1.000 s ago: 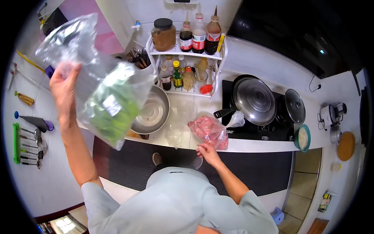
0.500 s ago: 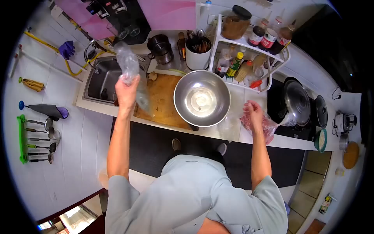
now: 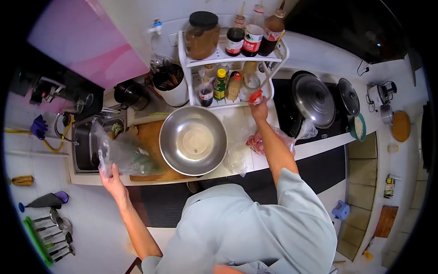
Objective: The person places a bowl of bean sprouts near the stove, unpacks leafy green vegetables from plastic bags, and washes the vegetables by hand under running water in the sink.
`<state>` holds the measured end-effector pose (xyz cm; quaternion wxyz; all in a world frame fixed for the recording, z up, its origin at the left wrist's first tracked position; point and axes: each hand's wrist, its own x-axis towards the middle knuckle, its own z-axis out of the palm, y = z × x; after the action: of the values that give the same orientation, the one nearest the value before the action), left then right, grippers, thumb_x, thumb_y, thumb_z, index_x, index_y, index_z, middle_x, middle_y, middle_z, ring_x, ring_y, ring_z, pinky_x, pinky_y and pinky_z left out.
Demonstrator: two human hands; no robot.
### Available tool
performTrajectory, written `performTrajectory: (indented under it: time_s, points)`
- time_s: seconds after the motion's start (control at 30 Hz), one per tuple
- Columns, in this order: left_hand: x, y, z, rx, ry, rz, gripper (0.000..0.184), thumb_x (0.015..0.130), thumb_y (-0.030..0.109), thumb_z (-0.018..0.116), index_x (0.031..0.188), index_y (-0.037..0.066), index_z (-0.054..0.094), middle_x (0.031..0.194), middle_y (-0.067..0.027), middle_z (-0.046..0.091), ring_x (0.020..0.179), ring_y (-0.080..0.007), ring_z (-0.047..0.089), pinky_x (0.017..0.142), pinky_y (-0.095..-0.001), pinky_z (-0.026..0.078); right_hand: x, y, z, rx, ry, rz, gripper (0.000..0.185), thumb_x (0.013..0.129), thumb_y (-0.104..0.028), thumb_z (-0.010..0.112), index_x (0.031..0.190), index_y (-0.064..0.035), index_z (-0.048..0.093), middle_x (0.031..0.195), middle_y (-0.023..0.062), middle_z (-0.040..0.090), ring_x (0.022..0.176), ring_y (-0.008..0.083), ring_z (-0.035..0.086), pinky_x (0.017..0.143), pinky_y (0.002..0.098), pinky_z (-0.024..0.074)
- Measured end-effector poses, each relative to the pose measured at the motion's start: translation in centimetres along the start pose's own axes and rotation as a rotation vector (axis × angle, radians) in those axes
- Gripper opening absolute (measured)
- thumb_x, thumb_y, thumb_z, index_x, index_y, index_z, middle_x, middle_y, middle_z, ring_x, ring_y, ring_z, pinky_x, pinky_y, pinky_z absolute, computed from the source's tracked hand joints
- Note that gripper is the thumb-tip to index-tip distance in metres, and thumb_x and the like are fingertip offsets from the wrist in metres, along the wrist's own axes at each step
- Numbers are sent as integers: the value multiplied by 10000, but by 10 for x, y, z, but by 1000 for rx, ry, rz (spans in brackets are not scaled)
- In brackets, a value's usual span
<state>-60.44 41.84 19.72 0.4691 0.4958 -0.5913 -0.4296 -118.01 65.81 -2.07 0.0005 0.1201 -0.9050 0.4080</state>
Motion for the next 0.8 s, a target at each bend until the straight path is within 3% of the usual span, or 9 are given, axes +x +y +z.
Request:
performTrajectory:
  time_s: [0.1,0.13,0.2,0.43,0.53,0.6,0.67,0.73,0.8]
  points:
    - [-12,13,15,32,6,-25,302,914,50,670,1195,8,567,1046,-42,614,900,-129,560,804,-277,467,16,-31,-5,-210,-77,151,1125,689,-267,842,1533,-52,130,1368,259,496,1224,419,525,972,457,484]
    - [-17,19,19,57,7,-37,305,917,49,664,1202,9,564,1049,-44,614,899,-128,561,796,-276,469,17,-28,-3,-206,-84,157,1125,689,-267,842,1533,-52,130,1368,259,496,1224,419,525,972,457,484]
    - [-26,19,22,74,17,-38,329,908,34,668,1218,11,560,1052,-47,617,899,-128,564,784,-278,474,17,-28,-1,-190,-167,75,1002,719,-202,801,1508,-144,188,1455,229,368,1253,418,495,951,502,493]
    - [-39,14,21,33,21,-102,436,886,27,698,1285,15,523,1134,-60,616,954,-140,581,798,-280,484,13,-45,-20,-189,-150,119,879,761,-147,758,1461,-80,231,1418,231,422,1199,422,538,916,496,507]
    - [-41,17,23,-4,53,-83,437,892,42,701,1286,12,515,1134,-62,606,945,-136,577,779,-280,482,-4,-69,-50,-127,-70,73,850,744,-167,789,1427,-88,290,1393,227,467,1023,421,625,853,494,512]
    - [-42,15,19,-31,79,-70,421,899,52,699,1275,8,516,1114,-61,600,927,-130,570,759,-283,479,-12,-95,-67,-123,96,-197,854,731,-123,784,1425,-64,290,1412,212,475,1029,415,626,834,489,512]
    - [-41,11,12,-42,37,-94,430,901,35,686,1290,5,505,1158,-77,595,984,-146,577,819,-292,488,7,-107,-65,-115,139,-264,827,714,-90,783,1408,-37,338,1373,198,506,1004,414,628,819,486,519]
    - [-36,7,11,-79,6,-77,433,896,25,684,1290,2,505,1166,-81,597,1004,-155,582,845,-298,491,34,-109,-53,-349,163,-528,733,719,-106,773,1361,-36,427,1255,212,577,971,412,630,800,488,525]
    - [-31,-7,-2,-121,13,-57,478,871,-8,685,1306,-10,489,1173,-90,601,1022,-171,596,888,-309,498,58,-103,-28,-493,93,-430,630,717,-124,758,1290,-40,509,1109,204,641,934,418,631,788,493,528]
